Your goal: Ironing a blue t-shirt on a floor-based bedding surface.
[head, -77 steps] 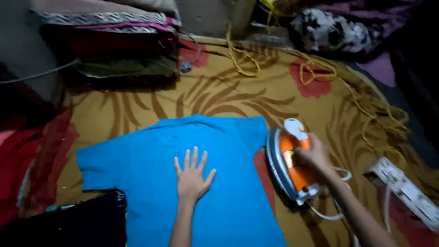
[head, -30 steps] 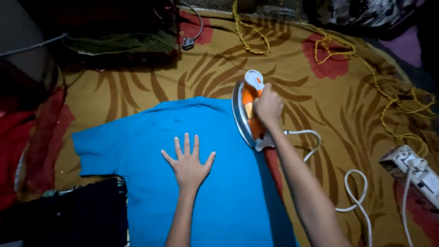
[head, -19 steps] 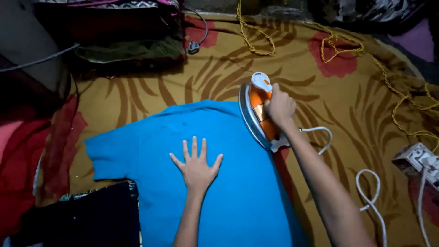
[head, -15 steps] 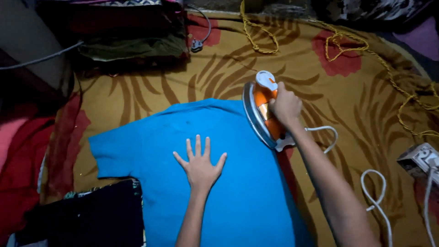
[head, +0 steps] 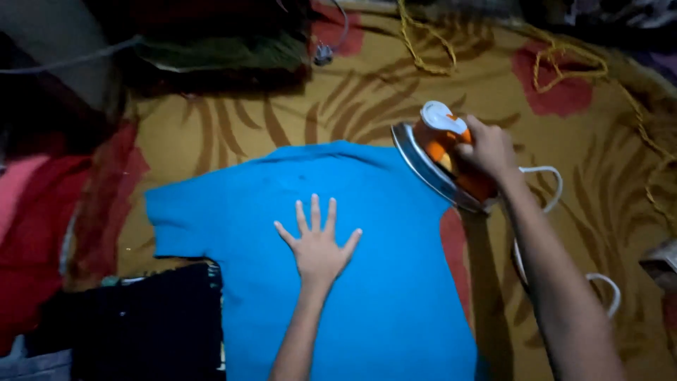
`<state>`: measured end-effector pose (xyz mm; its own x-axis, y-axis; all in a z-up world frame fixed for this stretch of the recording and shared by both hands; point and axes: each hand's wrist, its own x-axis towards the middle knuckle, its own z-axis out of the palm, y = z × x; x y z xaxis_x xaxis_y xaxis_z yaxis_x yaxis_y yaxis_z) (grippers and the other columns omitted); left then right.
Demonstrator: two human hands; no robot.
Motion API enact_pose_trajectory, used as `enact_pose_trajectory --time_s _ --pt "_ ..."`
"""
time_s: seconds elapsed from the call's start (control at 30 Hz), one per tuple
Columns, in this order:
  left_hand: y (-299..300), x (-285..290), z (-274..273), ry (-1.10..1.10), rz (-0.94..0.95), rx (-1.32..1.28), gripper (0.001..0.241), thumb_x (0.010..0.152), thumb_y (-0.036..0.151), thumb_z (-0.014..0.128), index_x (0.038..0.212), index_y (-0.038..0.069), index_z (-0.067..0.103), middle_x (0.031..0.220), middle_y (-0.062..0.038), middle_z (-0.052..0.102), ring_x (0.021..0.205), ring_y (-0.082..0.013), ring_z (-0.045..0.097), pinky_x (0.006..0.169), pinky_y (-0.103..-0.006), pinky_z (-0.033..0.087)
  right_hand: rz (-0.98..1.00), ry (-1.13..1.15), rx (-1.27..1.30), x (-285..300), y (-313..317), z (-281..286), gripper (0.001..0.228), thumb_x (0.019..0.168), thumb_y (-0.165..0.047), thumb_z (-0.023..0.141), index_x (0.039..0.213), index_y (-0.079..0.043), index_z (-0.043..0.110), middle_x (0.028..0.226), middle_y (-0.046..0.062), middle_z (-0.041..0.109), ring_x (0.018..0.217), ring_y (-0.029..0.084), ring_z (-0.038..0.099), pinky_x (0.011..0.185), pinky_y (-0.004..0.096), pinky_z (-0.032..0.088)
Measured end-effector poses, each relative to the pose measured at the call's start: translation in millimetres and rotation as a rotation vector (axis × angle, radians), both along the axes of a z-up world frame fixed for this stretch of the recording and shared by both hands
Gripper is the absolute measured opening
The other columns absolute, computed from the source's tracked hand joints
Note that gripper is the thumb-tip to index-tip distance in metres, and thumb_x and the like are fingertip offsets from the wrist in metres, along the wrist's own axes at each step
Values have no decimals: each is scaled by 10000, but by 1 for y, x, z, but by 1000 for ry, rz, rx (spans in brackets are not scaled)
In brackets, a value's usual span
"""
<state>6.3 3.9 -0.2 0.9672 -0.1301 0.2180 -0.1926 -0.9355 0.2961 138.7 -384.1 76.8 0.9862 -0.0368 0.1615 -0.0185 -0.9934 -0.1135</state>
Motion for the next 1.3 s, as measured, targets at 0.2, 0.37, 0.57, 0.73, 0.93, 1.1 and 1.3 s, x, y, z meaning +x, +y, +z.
enact_pose_trajectory --time_s 0.2,0.37,0.57,0.73,0.93,1.1,1.3 --pt "-5 2 -8 -33 4 25 838 889 759 447 1555 251 396 1640 -103 277 1510 -408 190 1076 -836 12 -257 -152 0 -7 -1 -18 433 818 -278 755 1195 -132 601 893 262 708 837 494 672 746 610 527" --pt "-9 1 -5 -27 8 23 830 886 757 468 1544 253 424 1645 -104 299 1518 -407 207 1096 -826 19 -108 -123 -32 -32 -16 0 410 800 -307 762 1139 -136 608 833 245 703 794 481 676 716 599 532" --pt "-8 -2 -4 -42 5 16 820 897 746 481 1542 242 450 1648 -111 323 1523 -411 231 1095 -828 24 79 -67 -93 -42 -15 -2 394 795 -333 765 1100 -140 608 773 229 690 757 469 677 690 589 531" --pt "-9 -1 -11 -107 -12 10 827 892 743 482 1535 222 469 1632 -134 342 1501 -432 241 1078 -838 25 -90 -213 -43 -42 -13 -5 405 795 -329 776 1089 -113 599 761 226 683 734 468 670 649 592 521" --pt "-14 4 -19 -69 1 2 839 894 765 459 1541 231 455 1650 -129 327 1527 -428 224 1106 -823 -8 160 -127 -14 -74 -18 13 400 736 -331 795 1029 -138 603 777 204 695 744 442 681 663 566 526" --pt "-10 3 -18 -77 -5 -13 840 903 763 463 1556 234 457 1652 -138 338 1524 -441 229 1099 -826 -22 80 -116 -63 -74 -2 6 387 782 -300 799 1017 -92 573 788 210 701 759 445 692 675 571 530" --pt "-13 0 -25 -73 19 10 820 915 757 465 1556 245 468 1665 -130 334 1542 -441 232 1121 -812 -27 -364 -116 -70 -61 34 5 402 791 -289 791 1040 -66 567 803 237 722 780 463 715 694 573 558"
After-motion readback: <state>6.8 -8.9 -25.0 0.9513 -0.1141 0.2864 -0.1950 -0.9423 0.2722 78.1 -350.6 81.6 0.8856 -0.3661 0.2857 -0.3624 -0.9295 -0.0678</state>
